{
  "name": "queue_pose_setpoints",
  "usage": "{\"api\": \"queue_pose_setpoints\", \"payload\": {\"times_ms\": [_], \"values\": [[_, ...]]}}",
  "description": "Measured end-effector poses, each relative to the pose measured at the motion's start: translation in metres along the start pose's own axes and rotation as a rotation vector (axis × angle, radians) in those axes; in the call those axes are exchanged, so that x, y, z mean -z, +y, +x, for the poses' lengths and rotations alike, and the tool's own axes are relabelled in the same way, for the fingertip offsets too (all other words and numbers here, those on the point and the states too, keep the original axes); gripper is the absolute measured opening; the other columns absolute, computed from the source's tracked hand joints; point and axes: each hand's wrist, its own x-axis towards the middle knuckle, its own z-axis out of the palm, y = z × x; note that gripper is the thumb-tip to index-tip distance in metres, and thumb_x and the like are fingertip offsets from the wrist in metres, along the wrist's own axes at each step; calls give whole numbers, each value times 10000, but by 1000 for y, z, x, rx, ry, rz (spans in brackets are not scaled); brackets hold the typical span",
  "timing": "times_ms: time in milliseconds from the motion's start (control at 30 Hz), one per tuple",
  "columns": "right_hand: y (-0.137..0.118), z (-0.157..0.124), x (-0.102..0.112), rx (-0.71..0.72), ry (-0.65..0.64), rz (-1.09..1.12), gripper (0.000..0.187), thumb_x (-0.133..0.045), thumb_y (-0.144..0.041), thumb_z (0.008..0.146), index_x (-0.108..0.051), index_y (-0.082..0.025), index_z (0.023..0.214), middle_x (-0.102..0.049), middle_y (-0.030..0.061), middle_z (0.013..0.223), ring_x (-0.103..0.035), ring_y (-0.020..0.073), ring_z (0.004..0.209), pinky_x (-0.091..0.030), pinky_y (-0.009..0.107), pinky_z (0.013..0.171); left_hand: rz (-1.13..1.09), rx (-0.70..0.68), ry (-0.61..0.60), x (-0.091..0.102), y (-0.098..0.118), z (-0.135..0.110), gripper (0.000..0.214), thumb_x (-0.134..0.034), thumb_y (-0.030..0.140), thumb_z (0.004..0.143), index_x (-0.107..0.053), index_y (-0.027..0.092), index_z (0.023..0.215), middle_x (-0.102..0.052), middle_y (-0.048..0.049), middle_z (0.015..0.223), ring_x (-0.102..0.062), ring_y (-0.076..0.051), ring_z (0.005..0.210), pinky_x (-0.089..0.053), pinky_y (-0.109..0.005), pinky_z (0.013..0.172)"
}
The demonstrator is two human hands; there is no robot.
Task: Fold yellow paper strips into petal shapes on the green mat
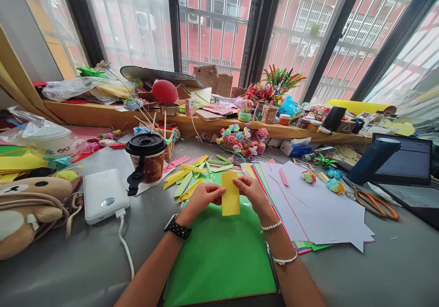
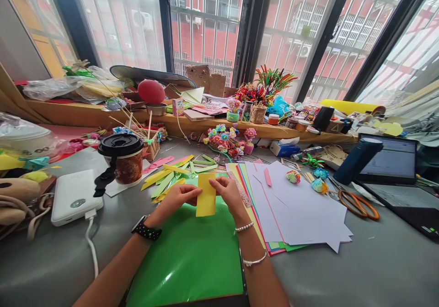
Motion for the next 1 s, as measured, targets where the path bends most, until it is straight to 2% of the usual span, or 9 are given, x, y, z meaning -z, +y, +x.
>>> {"api": "queue_pose_setpoints", "payload": {"times_ms": [633, 900, 1000], "values": [[0, -1, -3, 41, 25, -47, 328, -645, -449, 559, -492, -158, 558, -513, -32, 537, -500, 103, 515, -413, 233, 493, -45, 65, -57, 3, -1, 1, 318, -649, 433, 545, -611, 129, 634, -638, -16, 590, -599, -149, 575, -478, -261, 594], [1, -2, -4, 43, 0, -57, 311, -633, -450, 579, -551, -153, 623, -571, 0, 606, -555, 140, 590, -447, 250, 522, -85, 29, 40, 4, 1, 0, 307, -675, 395, 527, -612, 117, 641, -628, -22, 605, -583, -134, 559, -481, -263, 594], [1, -2, -4, 3, -41, -41, 310, -636, -442, 582, -580, -153, 678, -608, 24, 680, -581, 162, 655, -475, 276, 580, -116, 7, 119, 5, 1, 1, 315, -672, 404, 528, -612, 118, 646, -629, -22, 611, -587, -139, 574, -488, -274, 611]]}}
